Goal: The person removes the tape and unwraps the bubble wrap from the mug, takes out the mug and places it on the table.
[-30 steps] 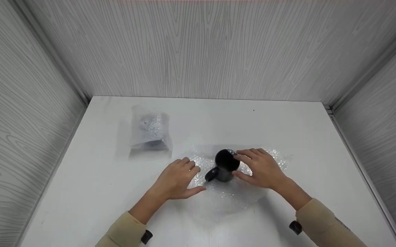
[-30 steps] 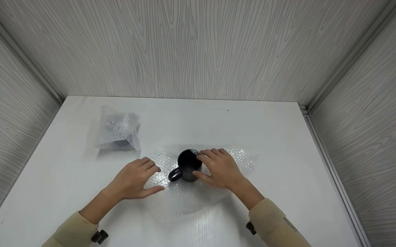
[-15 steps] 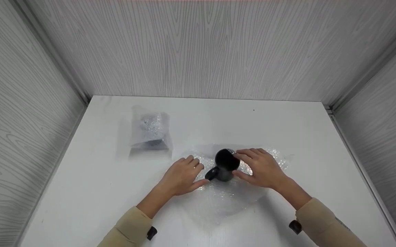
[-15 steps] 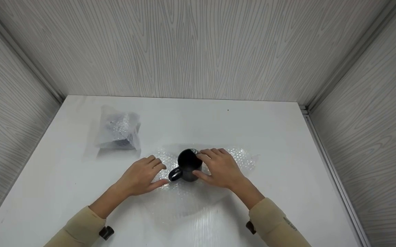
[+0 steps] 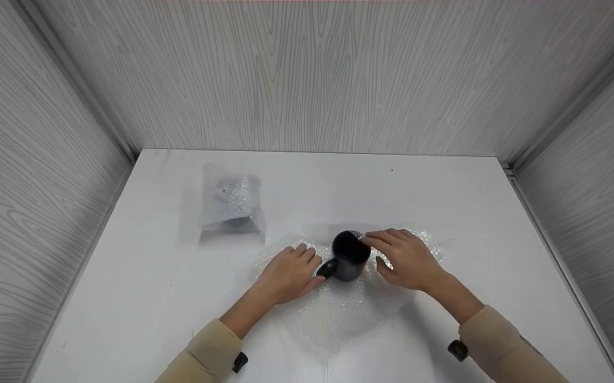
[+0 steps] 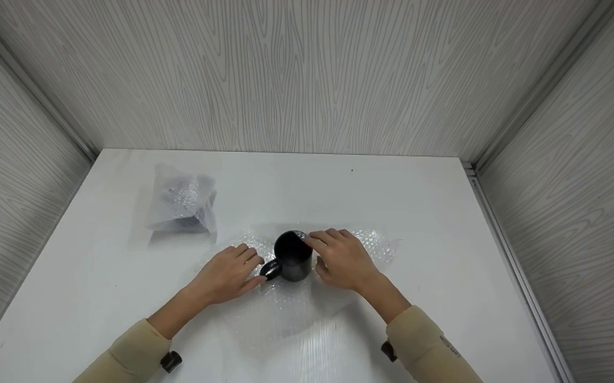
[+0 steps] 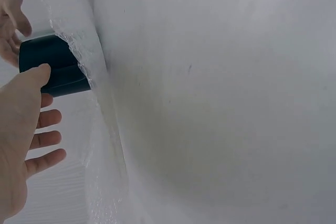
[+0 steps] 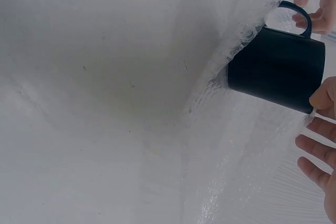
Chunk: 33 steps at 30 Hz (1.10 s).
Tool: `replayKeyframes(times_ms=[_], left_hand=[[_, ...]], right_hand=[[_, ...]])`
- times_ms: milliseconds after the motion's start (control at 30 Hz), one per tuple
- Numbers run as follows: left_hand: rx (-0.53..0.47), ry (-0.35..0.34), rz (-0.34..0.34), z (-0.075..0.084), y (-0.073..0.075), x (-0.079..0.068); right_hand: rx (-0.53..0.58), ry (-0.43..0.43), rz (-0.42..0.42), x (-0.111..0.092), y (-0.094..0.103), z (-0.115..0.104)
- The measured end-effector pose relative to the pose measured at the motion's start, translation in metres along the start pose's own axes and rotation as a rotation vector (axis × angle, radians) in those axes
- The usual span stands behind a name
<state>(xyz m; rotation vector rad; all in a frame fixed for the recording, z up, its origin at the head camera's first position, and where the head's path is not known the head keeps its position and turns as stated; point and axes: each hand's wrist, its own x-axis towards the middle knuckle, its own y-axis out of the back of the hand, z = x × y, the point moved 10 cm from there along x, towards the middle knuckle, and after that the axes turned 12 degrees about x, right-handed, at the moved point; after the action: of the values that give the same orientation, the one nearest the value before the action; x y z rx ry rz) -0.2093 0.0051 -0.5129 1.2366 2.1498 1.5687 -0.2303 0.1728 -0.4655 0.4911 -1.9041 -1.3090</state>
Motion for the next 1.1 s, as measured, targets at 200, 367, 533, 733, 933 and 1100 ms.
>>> replayKeyframes(times_ms=[200,367,533,733,933,1100], left_hand=[[-0.004,0.000,0.043,0.004,0.003,0.000],[-0.002,0.012,0.070,0.005,0.004,0.000],[0.020,0.017,0.075,0.007,0.003,0.002],[0.039,0.024,0.081,0.008,0.004,0.002],[0.050,0.025,0.086,0.008,0.004,0.002],[0.057,0.024,0.095,0.008,0.005,0.002]], right_hand=[[-0.023,0.014,0.016,0.001,0.001,0.000],[-0.036,0.028,0.033,0.002,0.001,-0.001],[-0.049,0.045,0.045,0.002,0.003,-0.001],[-0.066,0.077,0.055,0.003,0.005,-0.002],[-0.071,0.087,0.067,0.007,0.009,0.001],[-0.069,0.073,0.068,0.011,0.012,0.006]])
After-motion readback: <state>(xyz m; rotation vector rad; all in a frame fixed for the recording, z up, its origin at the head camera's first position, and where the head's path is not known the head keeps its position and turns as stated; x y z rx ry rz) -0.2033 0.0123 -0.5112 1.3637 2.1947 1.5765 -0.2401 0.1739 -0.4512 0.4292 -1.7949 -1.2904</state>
